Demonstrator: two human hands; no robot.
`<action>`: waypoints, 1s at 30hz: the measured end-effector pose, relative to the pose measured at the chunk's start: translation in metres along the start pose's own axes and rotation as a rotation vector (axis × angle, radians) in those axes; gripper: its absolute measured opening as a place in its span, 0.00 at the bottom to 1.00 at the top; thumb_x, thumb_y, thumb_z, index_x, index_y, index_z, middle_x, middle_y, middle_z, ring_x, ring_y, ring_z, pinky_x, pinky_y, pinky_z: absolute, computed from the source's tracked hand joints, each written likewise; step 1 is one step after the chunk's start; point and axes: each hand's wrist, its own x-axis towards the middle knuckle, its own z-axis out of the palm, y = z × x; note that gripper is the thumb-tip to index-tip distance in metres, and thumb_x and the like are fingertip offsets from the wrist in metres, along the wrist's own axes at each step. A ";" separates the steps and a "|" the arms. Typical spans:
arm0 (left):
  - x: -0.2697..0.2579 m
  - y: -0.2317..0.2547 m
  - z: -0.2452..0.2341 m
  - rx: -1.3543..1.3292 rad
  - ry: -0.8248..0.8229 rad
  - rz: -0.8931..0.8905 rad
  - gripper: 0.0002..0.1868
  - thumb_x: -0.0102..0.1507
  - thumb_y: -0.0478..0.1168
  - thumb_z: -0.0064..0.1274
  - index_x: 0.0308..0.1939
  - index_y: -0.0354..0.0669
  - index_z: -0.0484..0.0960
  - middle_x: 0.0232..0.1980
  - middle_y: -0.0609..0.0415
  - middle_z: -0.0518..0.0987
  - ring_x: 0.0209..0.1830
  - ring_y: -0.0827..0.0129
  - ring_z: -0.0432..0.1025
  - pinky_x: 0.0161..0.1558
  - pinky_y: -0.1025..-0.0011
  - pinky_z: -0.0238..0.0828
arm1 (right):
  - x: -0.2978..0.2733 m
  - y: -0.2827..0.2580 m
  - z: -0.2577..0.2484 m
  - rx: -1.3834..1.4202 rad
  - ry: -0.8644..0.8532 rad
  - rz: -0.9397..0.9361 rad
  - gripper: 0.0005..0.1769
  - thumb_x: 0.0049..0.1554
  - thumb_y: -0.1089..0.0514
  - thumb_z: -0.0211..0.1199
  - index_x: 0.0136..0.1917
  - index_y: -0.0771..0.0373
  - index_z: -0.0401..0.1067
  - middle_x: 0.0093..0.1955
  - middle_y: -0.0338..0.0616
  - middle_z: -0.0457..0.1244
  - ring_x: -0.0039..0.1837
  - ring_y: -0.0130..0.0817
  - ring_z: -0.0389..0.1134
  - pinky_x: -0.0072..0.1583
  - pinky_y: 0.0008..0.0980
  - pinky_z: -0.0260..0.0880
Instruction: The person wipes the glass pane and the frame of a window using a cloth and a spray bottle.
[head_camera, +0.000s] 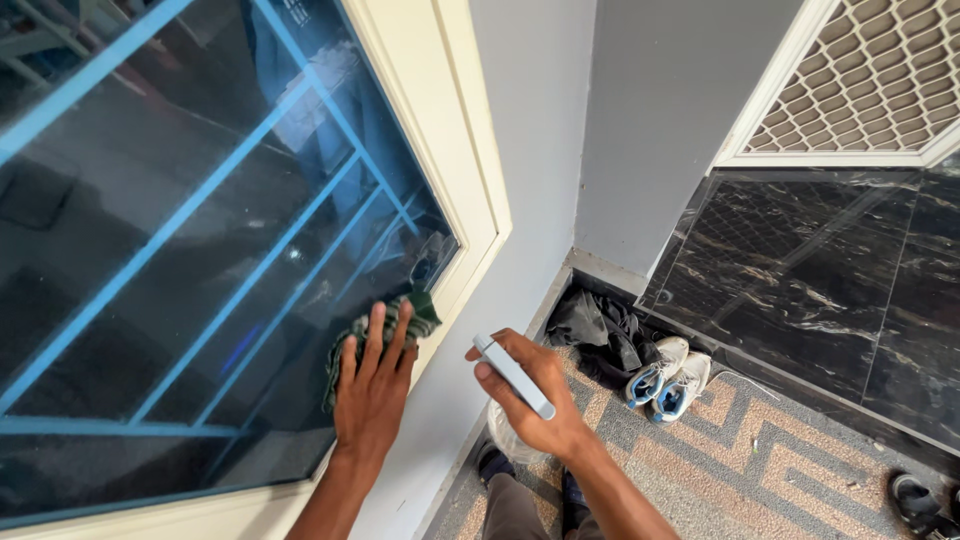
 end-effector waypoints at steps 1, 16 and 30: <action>-0.002 0.002 0.004 -0.010 -0.022 0.002 0.16 0.64 0.43 0.58 0.56 0.61 0.84 0.85 0.59 0.46 0.84 0.54 0.40 0.75 0.50 0.48 | 0.001 0.000 0.001 0.022 -0.006 -0.004 0.14 0.61 0.51 0.60 0.49 0.65 0.76 0.32 0.42 0.66 0.32 0.27 0.64 0.36 0.30 0.62; 0.045 -0.109 -0.199 -0.618 0.403 -0.630 0.15 0.78 0.48 0.37 0.64 0.53 0.74 0.86 0.55 0.47 0.82 0.25 0.43 0.72 0.15 0.33 | 0.004 -0.008 -0.013 -0.010 0.022 0.049 0.14 0.60 0.51 0.60 0.49 0.64 0.77 0.32 0.41 0.65 0.33 0.27 0.63 0.37 0.31 0.62; 0.016 -0.012 -0.002 0.105 0.161 -0.019 0.15 0.67 0.44 0.57 0.58 0.65 0.85 0.86 0.62 0.50 0.86 0.57 0.42 0.79 0.48 0.30 | 0.006 -0.003 -0.016 0.008 0.028 0.005 0.12 0.59 0.54 0.61 0.49 0.66 0.77 0.37 0.43 0.67 0.35 0.27 0.66 0.39 0.30 0.64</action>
